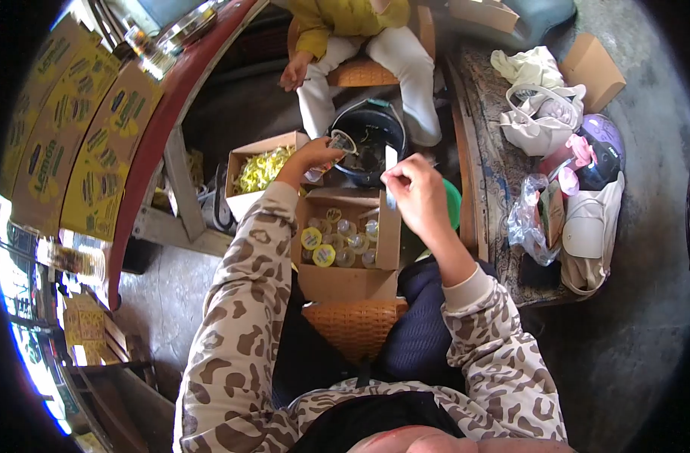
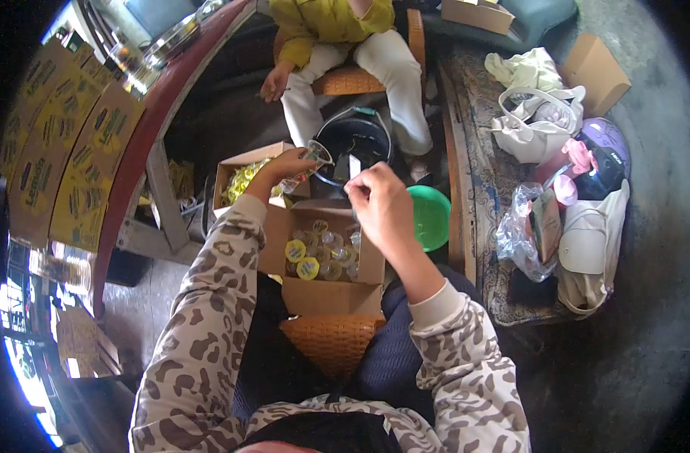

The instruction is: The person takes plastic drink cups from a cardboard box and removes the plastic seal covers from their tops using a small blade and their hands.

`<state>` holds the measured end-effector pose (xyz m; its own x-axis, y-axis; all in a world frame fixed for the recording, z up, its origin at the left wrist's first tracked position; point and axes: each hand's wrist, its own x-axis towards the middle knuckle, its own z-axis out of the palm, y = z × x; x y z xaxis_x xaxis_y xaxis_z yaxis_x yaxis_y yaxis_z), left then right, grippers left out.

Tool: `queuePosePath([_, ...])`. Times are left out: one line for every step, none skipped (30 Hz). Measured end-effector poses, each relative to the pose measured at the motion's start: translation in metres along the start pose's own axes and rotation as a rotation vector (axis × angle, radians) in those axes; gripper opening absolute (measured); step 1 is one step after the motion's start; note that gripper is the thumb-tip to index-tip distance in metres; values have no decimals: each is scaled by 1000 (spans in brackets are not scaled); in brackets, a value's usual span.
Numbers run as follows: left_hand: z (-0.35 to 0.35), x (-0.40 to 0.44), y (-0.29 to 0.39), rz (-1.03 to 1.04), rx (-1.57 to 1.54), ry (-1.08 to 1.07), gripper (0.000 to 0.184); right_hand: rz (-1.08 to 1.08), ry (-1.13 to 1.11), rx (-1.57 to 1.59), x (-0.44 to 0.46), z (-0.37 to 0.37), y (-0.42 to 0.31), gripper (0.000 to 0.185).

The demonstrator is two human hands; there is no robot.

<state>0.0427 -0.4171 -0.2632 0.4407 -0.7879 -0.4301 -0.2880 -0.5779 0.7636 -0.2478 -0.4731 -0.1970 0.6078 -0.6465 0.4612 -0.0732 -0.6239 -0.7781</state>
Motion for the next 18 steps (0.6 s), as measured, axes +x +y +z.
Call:
queuePosePath([-3,17,7,5,266,42,54,-1,5,28,0,1,2,5])
queuePosePath([-5,32,14,10,530,85,42,2,1,0,0,1,3,5])
queuePosePath([-7,45,20,4,578,69,40,5,1,-6,1,0,3,4])
queuePosePath([-7,57,24,14,582,69,40,10,-4,-12,2,-1,4,4])
queuePosePath([-5,68,26,19,688,102,39,23,-7,-24,2,-1,4,4])
queuePosePath([-4,72,31,23,793,135,39,25,-4,-27,3,-2,3,4])
queuePosePath([-2,75,34,39,828,141,43,49,-23,-33,3,-2,1,4])
queuePosePath([2,77,36,41,828,140,43,74,-43,-37,2,-3,0,4])
queuePosePath([8,72,41,58,874,229,47,77,-57,-47,2,-4,-1,4])
queuePosePath([13,69,44,73,918,319,52,76,-57,-46,2,-4,-1,4])
queuePosePath([17,64,48,70,918,321,52,92,-70,-38,1,-4,-1,4])
queuePosePath([19,60,50,77,927,319,55,103,-87,-26,1,-4,-2,4])
queuePosePath([17,60,46,77,933,325,59,29,-52,-34,1,-3,1,4])
queuePosePath([15,57,40,134,927,335,54,-53,-26,-33,1,-2,4,4])
queuePosePath([14,49,36,152,911,361,54,-55,-36,-41,1,-1,4,4])
queuePosePath([11,43,33,144,862,367,53,-52,-49,-57,1,-1,3,6])
queuePosePath([7,42,21,217,818,409,55,-24,-85,-62,1,-1,4,8])
queuePosePath([2,27,22,198,762,411,58,-44,-105,-57,0,1,8,8])
